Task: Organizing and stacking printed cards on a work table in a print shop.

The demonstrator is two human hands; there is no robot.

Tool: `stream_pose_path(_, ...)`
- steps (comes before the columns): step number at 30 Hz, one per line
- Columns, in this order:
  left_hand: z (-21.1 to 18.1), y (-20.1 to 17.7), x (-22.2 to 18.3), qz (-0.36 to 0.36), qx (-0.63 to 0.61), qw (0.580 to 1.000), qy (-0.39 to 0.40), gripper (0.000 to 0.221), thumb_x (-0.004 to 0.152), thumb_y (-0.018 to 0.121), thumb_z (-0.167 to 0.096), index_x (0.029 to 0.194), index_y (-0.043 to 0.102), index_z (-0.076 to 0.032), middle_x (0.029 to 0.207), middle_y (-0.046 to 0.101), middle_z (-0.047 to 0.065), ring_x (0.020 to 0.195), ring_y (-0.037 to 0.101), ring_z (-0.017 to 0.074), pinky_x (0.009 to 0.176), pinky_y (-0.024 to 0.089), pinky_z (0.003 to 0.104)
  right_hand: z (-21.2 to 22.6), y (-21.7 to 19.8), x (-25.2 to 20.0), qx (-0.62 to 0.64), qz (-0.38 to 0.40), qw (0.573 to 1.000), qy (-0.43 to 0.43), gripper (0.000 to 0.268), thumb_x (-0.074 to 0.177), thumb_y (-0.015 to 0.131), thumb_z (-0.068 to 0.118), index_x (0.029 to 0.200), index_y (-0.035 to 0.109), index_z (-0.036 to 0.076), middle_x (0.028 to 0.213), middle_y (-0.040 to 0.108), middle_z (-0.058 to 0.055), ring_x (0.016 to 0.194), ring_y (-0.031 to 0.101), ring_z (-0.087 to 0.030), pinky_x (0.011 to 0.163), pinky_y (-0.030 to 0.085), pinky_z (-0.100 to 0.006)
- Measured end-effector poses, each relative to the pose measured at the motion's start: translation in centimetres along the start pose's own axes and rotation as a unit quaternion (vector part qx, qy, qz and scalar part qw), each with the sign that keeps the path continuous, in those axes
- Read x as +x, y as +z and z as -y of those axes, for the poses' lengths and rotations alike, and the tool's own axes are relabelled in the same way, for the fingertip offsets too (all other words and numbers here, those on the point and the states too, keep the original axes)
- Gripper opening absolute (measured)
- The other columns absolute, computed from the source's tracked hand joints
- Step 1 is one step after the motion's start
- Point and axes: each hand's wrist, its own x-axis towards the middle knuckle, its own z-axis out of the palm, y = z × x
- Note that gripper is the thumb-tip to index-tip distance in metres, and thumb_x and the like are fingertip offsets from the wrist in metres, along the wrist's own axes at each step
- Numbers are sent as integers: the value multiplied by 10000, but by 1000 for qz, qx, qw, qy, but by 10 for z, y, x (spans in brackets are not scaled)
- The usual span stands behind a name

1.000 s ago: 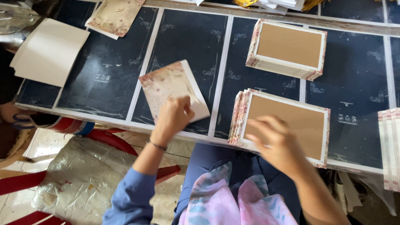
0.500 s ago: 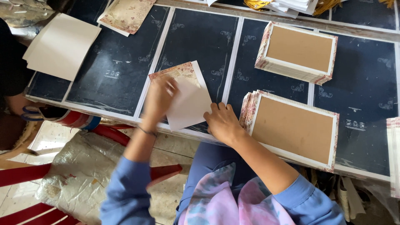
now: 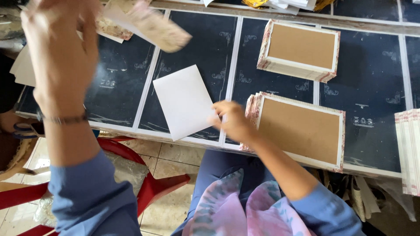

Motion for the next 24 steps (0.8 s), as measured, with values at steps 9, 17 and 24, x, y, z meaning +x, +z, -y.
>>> stream_pose_path(9, -154, -43, 13, -17, -406, 904, 132, 133, 1085, 586, 122, 1163, 691, 146, 1214, 654, 299, 1067, 706, 422, 943, 607, 476, -8, -114, -105, 411, -253, 873, 75, 291, 1002, 661, 250, 1166, 655, 9, 965, 747, -146, 757, 677, -161, 631, 498, -252)
stream_pose_path(17, -219, -14, 10, -36, -498, 855, 144, 209, 1028, 503, 164, 1047, 693, 81, 1117, 651, 259, 943, 706, 336, 844, 587, 405, -39, -117, -184, 464, -321, 822, 73, 132, 889, 776, -2, 922, 648, -11, 779, 640, -86, 607, 568, -124, 515, 476, -222)
stream_pose_path(24, -256, 29, -20, 62, -598, 798, -48, 224, 1022, 596, -155, 1053, 753, 2, 1211, 538, 183, 901, 725, 245, 892, 604, 359, -61, -116, -247, 507, -380, 770, 83, 157, 919, 717, -38, 1026, 620, 24, 822, 675, -132, 620, 606, -157, 524, 486, -252)
